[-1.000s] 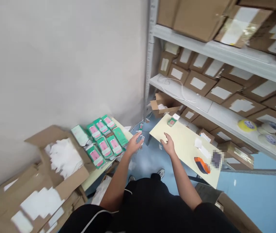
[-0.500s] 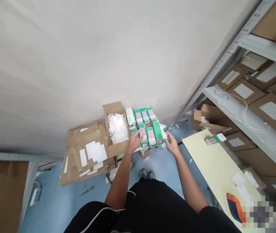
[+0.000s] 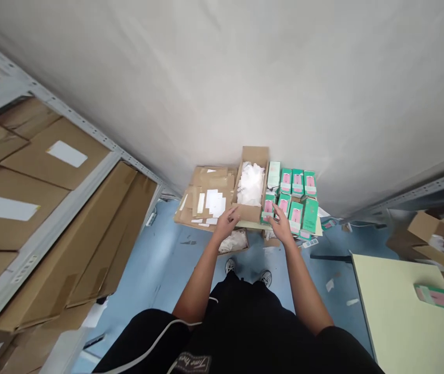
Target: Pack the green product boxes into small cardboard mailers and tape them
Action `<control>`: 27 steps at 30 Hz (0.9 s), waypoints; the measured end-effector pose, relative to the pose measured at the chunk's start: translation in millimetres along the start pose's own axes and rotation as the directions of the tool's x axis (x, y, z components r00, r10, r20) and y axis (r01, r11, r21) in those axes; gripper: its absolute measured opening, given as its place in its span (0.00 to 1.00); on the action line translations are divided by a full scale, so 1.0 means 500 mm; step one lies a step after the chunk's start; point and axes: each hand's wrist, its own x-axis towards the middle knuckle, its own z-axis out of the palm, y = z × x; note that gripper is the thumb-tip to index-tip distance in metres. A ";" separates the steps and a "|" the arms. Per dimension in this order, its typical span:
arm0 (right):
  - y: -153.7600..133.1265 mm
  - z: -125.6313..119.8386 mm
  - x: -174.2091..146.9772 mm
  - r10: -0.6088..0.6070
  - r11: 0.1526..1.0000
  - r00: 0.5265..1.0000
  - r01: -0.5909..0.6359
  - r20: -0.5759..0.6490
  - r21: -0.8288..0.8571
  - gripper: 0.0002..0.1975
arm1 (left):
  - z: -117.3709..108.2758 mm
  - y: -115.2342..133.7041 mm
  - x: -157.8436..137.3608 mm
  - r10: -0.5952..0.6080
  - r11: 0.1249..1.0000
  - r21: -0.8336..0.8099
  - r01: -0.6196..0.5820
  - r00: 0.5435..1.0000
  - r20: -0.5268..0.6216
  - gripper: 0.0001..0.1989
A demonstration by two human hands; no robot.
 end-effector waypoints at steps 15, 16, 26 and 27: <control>-0.083 0.374 0.070 -0.069 0.988 0.997 0.072 0.027 -0.136 0.34 | -0.298 -0.286 0.108 -0.257 0.940 -0.241 0.240 0.966 -0.041 0.36; -0.079 0.401 0.075 -0.068 0.985 0.997 0.071 0.027 -0.159 0.34 | -0.311 -0.313 0.125 -0.290 0.925 -0.262 0.275 0.957 -0.023 0.35; -0.029 0.651 0.123 0.344 0.697 0.895 -0.040 0.285 -0.716 0.41 | -0.373 -0.462 0.190 -0.525 0.766 -0.354 0.536 0.840 0.137 0.16; -0.023 0.671 0.121 0.409 0.652 0.860 -0.042 0.305 -0.757 0.43 | -0.370 -0.467 0.190 -0.531 0.761 -0.354 0.543 0.835 0.140 0.15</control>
